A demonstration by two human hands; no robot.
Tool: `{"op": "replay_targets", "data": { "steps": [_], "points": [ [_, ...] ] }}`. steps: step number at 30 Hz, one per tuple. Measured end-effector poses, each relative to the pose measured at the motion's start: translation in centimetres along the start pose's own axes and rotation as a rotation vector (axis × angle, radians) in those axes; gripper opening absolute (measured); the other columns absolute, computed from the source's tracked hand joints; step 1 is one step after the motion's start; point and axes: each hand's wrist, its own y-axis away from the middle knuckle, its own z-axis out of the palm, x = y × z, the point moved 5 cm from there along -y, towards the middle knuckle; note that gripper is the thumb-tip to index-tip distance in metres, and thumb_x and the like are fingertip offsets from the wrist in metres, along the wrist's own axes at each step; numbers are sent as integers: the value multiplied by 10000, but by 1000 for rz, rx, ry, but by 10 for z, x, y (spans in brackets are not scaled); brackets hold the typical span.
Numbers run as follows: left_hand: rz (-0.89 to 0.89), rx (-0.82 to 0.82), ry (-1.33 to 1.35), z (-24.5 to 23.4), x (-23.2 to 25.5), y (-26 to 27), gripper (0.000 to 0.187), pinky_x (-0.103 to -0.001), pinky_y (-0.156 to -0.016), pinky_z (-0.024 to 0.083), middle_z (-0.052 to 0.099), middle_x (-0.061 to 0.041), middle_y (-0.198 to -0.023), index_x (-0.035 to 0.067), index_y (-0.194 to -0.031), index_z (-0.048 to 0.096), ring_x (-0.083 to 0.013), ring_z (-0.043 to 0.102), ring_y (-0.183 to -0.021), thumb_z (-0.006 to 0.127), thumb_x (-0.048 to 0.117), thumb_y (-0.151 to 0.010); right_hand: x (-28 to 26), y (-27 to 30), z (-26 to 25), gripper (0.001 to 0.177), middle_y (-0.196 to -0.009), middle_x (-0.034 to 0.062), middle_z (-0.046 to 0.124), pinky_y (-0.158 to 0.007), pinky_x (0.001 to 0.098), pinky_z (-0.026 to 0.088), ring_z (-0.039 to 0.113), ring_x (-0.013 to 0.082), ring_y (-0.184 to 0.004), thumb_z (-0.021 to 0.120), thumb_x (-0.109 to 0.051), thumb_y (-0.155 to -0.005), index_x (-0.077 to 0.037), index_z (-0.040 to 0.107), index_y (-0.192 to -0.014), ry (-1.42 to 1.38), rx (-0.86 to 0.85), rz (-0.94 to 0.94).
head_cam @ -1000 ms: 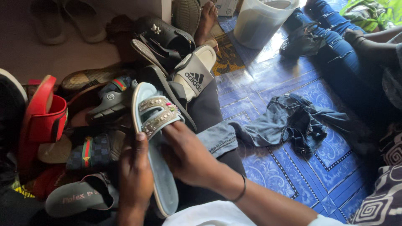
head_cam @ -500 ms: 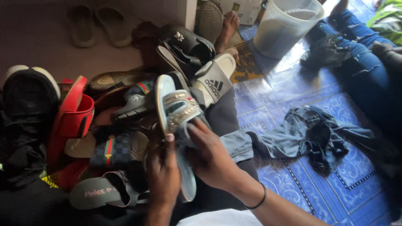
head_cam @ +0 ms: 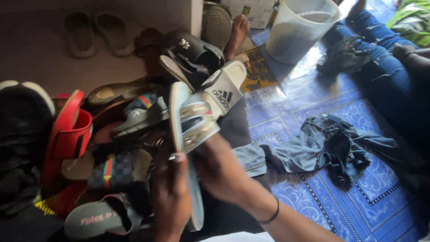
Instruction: The person sits on the floor and wipes several pairs of sandals and slides using a grey cloth. They handle each shoe individually, wiping the straps and soles before placing them back in a pile.
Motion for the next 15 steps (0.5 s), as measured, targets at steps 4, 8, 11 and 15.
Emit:
{"op": "replay_targets", "data": {
  "steps": [4, 8, 11, 15],
  "points": [
    [-139, 165, -69, -22, -31, -10, 490, -378, -938, 480, 670, -166, -1199, 12, -1316, 578, -289, 634, -1064, 451, 414, -1065, -8, 23, 16, 575, -1387, 207, 541, -1158, 393, 450, 534, 376, -1367, 620, 73, -804, -1, 536, -1368, -162, -185, 194],
    [-355, 284, 157, -41, -72, -22, 499, -391, -689, 542, 641, -103, -1177, 85, -1338, 523, -226, 662, -948, 503, 422, -971, -14, 32, 12, 532, -1283, 177, 562, -1086, 377, 463, 584, 349, -1242, 699, 63, -765, -11, 592, -1282, -225, -93, 253],
    [-516, 165, 101, -34, -97, -4, 466, -392, -626, 472, 675, -217, -1054, -44, -1252, 625, -309, 623, -790, 480, 375, -1106, -20, 20, -7, 593, -1338, 177, 522, -1106, 372, 443, 557, 361, -1281, 678, 78, -727, -22, 580, -1302, -62, 41, 167],
    [27, -52, -85, 6, -75, 17, 370, -292, -722, 529, 644, -110, -1065, 55, -1317, 617, -188, 626, -863, 590, 265, -1013, -2, -2, -21, 584, -1366, 191, 515, -1069, 370, 463, 545, 378, -1274, 694, 67, -696, -28, 604, -1265, 123, 26, 106]
  ]
}}
